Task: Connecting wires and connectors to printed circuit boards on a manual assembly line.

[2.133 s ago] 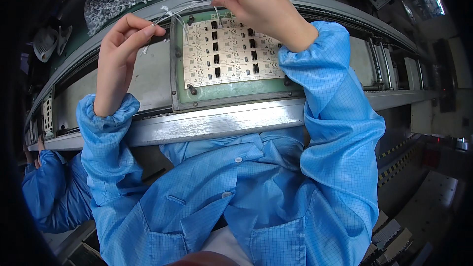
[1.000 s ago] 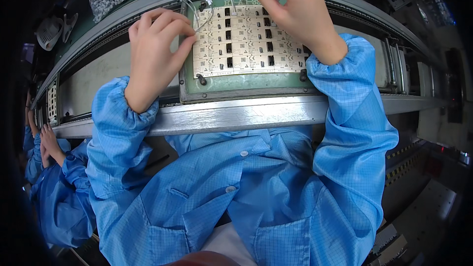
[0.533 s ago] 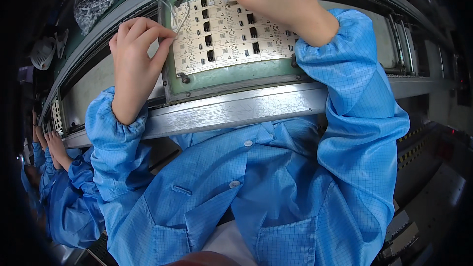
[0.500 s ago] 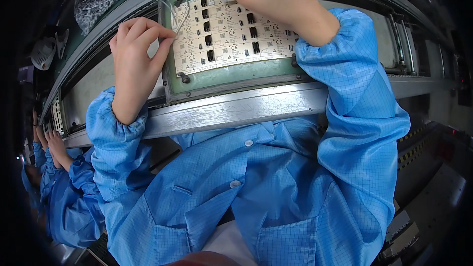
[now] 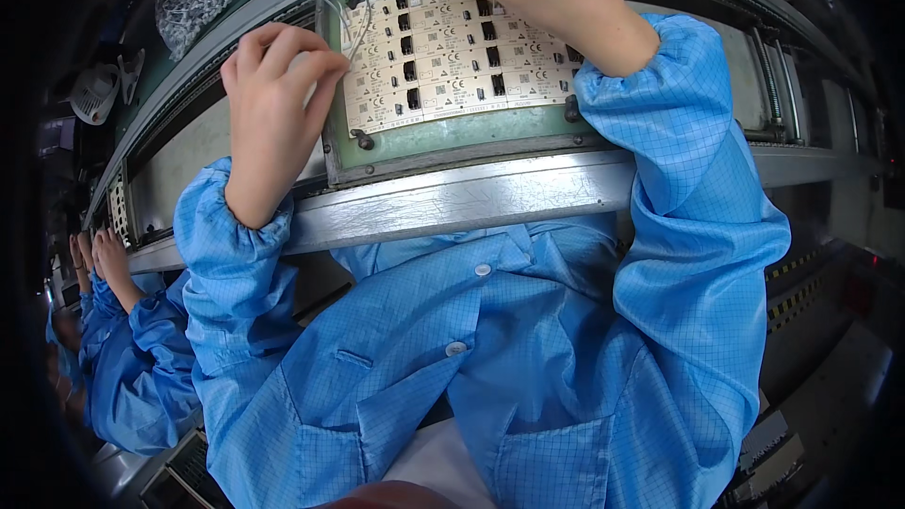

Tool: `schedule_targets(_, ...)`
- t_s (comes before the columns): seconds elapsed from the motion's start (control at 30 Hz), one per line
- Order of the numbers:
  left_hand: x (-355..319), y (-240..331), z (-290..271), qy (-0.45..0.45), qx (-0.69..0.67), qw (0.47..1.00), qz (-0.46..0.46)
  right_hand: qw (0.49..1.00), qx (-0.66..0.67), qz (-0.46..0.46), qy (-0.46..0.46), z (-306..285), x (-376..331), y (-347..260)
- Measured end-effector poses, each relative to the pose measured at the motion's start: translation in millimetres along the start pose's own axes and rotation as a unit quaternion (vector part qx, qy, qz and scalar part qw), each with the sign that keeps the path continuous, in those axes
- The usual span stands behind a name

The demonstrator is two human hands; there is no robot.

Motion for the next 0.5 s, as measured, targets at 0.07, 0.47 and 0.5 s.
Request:
schedule_targets(0.07, -1.3, 4.1, -2.8, 0.000, 0.019, 1.000, 0.023, 0.996, 0.089, 0.032, -0.004, -5.0, -0.8, 7.7)
schedule_targets(0.47, 125.2, -38.2, 12.6, -0.035, -0.052, 0.995, 0.079, 0.999, -0.020, -0.030, -0.019, -38.3, -38.2, 59.6)
schedule_targets(0.5, 152.8, -40.9, 25.6, -0.038, -0.062, 0.995, 0.074, 0.999, -0.031, -0.035, 0.012, -37.5, -39.9, 56.6)
Point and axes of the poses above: each hand's wrist, its own x-axis towards the middle knuckle, its own z-axis out of the palm, y = z × x, the point moved 3 cm from there along x, towards the middle knuckle, and after that the axes turned 13 degrees about -y, right-handed, at the moved point
